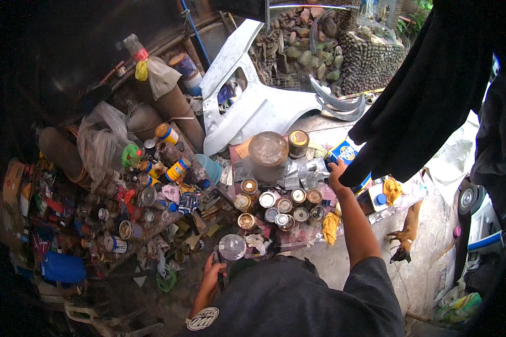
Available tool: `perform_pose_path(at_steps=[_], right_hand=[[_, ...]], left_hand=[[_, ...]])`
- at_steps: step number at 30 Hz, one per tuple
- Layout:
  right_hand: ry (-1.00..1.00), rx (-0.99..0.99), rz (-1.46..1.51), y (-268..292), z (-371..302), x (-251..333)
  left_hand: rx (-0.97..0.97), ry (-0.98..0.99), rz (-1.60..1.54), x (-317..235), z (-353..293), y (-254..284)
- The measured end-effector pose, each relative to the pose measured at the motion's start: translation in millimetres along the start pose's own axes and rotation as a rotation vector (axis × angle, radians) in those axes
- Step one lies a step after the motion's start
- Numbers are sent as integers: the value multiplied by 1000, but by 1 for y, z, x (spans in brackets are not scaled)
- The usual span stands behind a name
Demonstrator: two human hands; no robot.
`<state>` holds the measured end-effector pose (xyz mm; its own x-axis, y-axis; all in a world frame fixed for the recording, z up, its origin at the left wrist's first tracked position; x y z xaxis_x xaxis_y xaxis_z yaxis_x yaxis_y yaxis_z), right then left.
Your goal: The person selects a paint can from a cluttered table, opens it, and uses a metal stir stick to mix the contents. They walk through a garage with several cars, inspecting the paint mixture on the stick, before returning to the table to place the can back among other supplies.
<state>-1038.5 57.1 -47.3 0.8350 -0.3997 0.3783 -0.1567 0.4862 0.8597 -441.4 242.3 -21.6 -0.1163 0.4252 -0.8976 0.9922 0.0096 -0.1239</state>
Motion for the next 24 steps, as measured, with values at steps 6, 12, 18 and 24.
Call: perform_pose_path(at_steps=[6, 12, 18, 24], right_hand=[[18, 225, 415, 47, -64, 88], [534, 806, 597, 166, -180, 297], [786, 677, 519, 160, -204, 328], [843, 858, 477, 153, -212, 334]], left_hand=[[11, -6, 73, -9, 20, -19], [158, 16, 102, -17, 42, -56], [262, 49, 74, -10, 46, -69], [314, 153, -24, -12, 37, -69]])
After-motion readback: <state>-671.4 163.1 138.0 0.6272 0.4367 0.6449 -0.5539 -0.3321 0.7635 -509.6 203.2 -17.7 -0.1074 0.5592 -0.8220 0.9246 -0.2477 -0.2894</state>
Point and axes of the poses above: each hand's wrist, its own z-axis towards the middle knuckle, its own y-axis out of the back of the hand, x = y × z, the point moved 8 cm from there along z, towards the middle knuckle, and after that the axes turned 13 degrees about -y, right-handed, at the moved point
